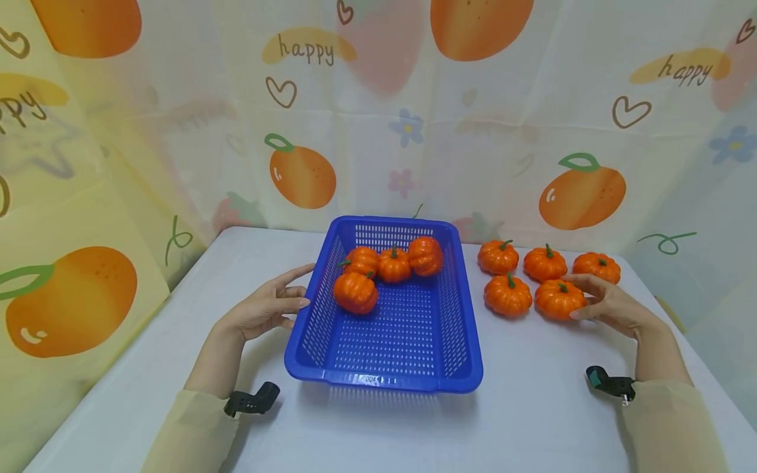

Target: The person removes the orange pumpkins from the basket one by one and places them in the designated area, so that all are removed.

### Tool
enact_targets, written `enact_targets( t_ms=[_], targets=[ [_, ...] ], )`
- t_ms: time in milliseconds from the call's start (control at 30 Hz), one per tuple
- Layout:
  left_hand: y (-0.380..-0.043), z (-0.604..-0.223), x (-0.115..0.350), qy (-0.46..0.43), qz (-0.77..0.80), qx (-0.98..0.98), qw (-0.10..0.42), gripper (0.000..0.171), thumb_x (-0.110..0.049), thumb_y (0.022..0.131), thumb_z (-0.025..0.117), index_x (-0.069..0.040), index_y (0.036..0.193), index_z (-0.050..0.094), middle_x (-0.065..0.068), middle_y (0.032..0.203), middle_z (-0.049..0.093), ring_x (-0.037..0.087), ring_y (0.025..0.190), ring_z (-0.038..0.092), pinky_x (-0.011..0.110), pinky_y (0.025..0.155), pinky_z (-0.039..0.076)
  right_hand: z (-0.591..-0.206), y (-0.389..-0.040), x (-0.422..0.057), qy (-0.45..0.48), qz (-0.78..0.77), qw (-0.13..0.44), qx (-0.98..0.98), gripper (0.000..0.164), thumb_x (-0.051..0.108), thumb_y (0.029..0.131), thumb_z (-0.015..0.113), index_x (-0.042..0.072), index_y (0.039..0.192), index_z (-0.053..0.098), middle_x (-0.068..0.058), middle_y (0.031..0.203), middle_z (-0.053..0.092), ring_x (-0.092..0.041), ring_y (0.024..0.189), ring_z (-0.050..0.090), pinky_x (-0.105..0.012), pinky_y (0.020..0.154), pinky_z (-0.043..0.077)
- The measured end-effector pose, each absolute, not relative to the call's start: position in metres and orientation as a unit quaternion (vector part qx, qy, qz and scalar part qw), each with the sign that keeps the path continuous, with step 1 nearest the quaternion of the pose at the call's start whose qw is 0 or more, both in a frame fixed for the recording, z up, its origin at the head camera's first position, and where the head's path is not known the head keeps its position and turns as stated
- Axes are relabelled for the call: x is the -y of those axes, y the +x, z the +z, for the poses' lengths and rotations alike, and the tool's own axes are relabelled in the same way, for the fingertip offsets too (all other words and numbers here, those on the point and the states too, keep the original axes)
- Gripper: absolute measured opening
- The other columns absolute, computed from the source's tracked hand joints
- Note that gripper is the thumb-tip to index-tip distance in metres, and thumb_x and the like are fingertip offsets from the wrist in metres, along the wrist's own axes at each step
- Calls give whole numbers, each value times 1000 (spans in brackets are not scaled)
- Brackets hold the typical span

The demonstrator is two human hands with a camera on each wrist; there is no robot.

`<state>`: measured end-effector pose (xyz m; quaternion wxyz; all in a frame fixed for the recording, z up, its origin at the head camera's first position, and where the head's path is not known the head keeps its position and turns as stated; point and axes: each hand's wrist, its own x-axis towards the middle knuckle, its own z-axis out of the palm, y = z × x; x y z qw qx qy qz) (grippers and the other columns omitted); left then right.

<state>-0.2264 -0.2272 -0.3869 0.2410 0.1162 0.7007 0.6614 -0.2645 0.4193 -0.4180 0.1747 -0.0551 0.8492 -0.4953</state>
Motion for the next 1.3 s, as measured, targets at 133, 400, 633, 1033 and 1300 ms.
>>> enact_targets(
  t_ms=[133,400,633,1033,1300],
  targets=[
    [-226,-386,228,115,660,-702,240,77,-10,97,58,-19,159,13,0,104,67,12,84,71,29,69,62,-420,-265,-420,-53,-500,177,-846,67,14,87,71,26,144,38,-25,157,14,-10,123,34,-19,88,53],
    [-228,-386,227,114,659,-702,244,77,-10,97,58,-20,159,13,0,104,67,12,85,71,30,70,63,-416,-261,-428,-72,-488,188,-849,71,16,88,68,22,150,33,-4,148,32,10,112,38,-17,88,52],
    [-229,-386,227,113,655,-706,245,77,-11,97,58,-20,159,13,0,103,66,13,85,71,31,71,63,-408,-258,-433,-82,-480,183,-854,70,19,93,62,12,152,26,29,126,39,14,105,49,-18,88,53],
    [-227,-384,226,116,661,-700,245,78,-9,97,58,-19,159,12,-1,103,67,12,85,72,31,70,63,-380,-265,-406,-38,-437,53,-897,57,42,97,56,27,148,34,20,130,43,12,106,46,-49,102,48],
    [-227,-385,226,115,663,-699,243,78,-9,96,58,-19,159,12,0,103,67,13,85,72,31,70,63,-337,-266,-363,-61,-446,-18,-893,53,36,97,59,32,146,40,4,147,42,-14,128,43,-52,106,44]
  ],
)
